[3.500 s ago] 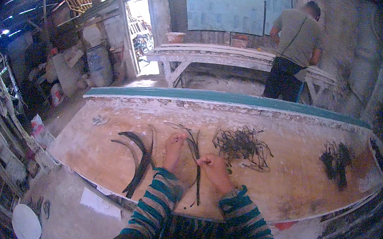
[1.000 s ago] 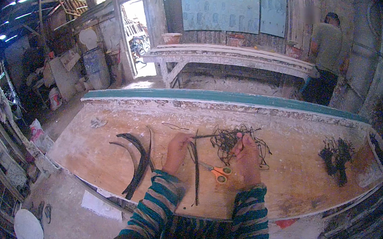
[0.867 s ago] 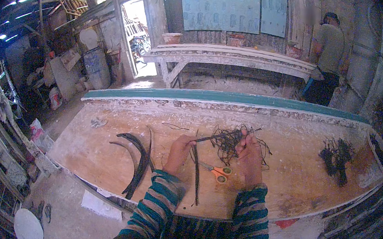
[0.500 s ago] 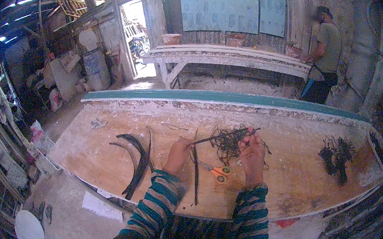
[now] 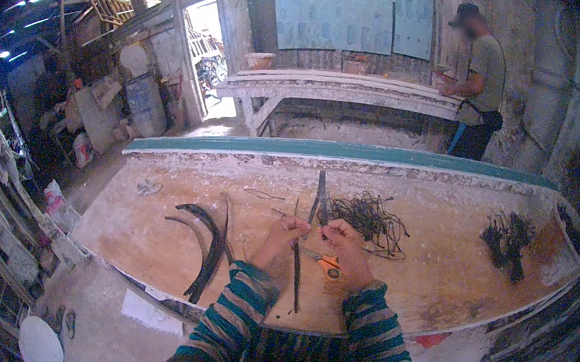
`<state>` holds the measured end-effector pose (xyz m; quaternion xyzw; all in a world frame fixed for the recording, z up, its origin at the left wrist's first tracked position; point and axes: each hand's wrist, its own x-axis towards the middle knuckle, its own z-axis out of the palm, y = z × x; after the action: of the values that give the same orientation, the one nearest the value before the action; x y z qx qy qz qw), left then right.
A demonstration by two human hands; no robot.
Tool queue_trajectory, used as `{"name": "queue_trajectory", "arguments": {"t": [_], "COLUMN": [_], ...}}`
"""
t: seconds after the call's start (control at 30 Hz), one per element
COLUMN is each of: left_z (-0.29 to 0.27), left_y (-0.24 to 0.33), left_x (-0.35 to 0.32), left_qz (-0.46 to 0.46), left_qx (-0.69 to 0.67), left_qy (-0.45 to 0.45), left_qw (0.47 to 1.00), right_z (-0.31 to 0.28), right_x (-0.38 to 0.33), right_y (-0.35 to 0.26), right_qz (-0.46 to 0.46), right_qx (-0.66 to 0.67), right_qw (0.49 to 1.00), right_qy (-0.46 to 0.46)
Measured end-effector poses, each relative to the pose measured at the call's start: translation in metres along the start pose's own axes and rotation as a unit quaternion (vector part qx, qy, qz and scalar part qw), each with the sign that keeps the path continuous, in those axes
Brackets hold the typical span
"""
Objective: The person uses orange-handled scissors to cut dark flexible cords into short pieces on a wooden workbench. The person repeatedly picks up cords, cuts them, and places the cut pieces into a growing pile on the table. A second person works at a separate bench in the background.
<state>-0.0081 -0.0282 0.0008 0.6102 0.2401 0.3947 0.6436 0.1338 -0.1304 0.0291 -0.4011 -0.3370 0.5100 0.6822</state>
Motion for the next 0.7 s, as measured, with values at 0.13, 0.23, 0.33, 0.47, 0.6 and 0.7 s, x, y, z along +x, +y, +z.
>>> {"name": "queue_trajectory", "arguments": {"t": [0.13,0.23,0.33,0.47,0.6,0.7], "left_z": [0.006,0.006,0.008,0.013,0.012,0.013], "left_y": [0.007,0.007,0.007,0.004,0.004,0.008], "left_x": [-0.004,-0.004,-0.006,-0.007,-0.007,-0.009], "left_qz": [-0.028,-0.044,-0.051,-0.048,-0.061,-0.058], "left_qx": [-0.035,-0.052,-0.046,-0.053,-0.073,-0.078], "left_qy": [0.001,-0.004,-0.018,-0.027,-0.036,-0.045], "left_qw": [0.999,0.998,0.997,0.997,0.995,0.994], "right_z": [0.002,0.004,0.008,0.000,-0.002,-0.005], "right_x": [0.000,0.000,-0.002,0.003,0.005,0.007], "right_y": [0.007,0.008,0.005,0.011,0.016,0.018], "right_qz": [0.015,0.009,-0.009,-0.051,-0.080,-0.087], "right_qx": [-0.060,-0.057,-0.059,-0.119,-0.149,-0.171], "right_qw": [0.998,0.997,0.997,0.991,0.985,0.980], "right_qy": [0.024,0.041,0.039,0.037,0.035,0.047]}}
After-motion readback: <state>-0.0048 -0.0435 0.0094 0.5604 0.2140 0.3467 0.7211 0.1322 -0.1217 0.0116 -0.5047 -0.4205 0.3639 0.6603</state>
